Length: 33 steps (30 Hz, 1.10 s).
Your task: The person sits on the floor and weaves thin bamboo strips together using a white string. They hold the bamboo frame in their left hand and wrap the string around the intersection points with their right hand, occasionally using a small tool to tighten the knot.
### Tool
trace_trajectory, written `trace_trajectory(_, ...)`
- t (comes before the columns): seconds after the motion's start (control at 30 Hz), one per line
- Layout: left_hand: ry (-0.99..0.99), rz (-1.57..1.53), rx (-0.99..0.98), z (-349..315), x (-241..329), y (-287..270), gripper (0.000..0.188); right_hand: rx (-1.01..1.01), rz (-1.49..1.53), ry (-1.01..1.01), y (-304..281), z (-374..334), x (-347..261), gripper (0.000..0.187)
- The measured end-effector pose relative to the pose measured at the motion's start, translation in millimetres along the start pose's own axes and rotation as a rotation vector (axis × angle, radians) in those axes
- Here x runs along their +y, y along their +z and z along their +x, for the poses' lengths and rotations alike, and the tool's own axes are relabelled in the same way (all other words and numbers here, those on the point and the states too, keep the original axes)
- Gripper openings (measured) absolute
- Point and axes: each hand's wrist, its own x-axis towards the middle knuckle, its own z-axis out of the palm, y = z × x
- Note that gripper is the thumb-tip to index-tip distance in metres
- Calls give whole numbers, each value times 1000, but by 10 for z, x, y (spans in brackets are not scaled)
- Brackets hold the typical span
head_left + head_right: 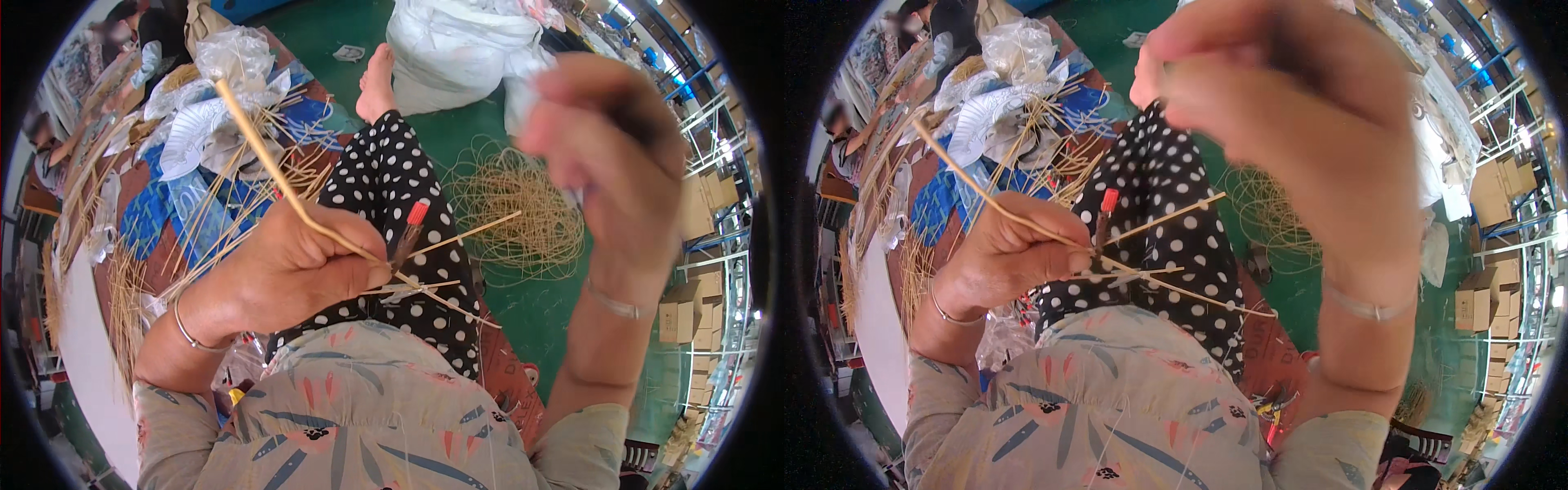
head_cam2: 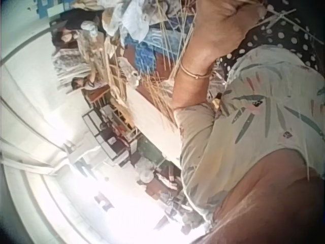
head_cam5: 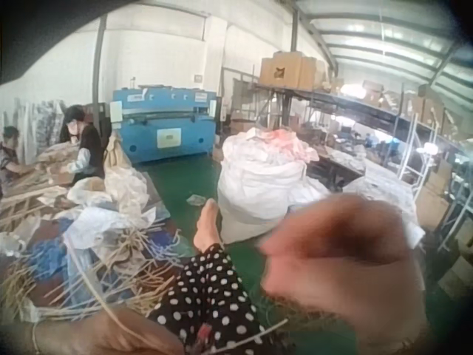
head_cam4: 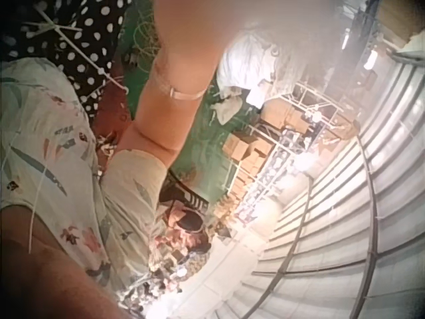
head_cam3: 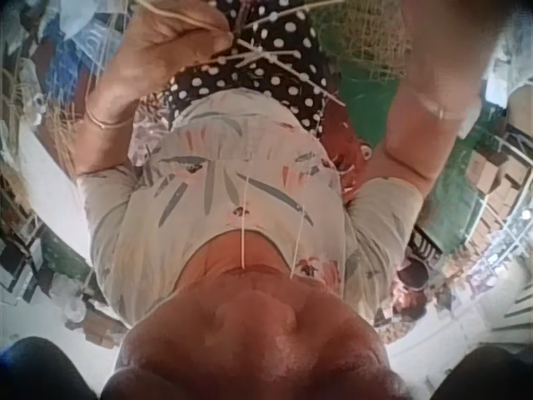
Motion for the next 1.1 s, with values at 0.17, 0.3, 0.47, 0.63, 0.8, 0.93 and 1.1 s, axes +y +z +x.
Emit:
trace_trajectory(0.17,121,157,61,22,76,54,11,-717,660,-285,291,-328,149,19)
trace_trajectory(0.3,148,299,1,33,120,15,9,-711,550,-263,242,-465,108,13)
trace_trajectory(0.47,207,308,-193,12,205,105,10,-211,-49,-150,-186,-120,112,7)
trace_trajectory(0.63,388,360,-88,24,335,195,13,-506,470,281,240,-179,555,7)
trace_trajectory(0.8,420,352,130,-63,252,259,13,-594,610,358,335,-186,584,7)
trace_trajectory(0.93,397,264,112,-63,262,271,12,-422,335,179,310,-206,575,10)
trace_trajectory(1.1,611,302,227,-49,182,201,19,794,199,106,11,-309,222,8)
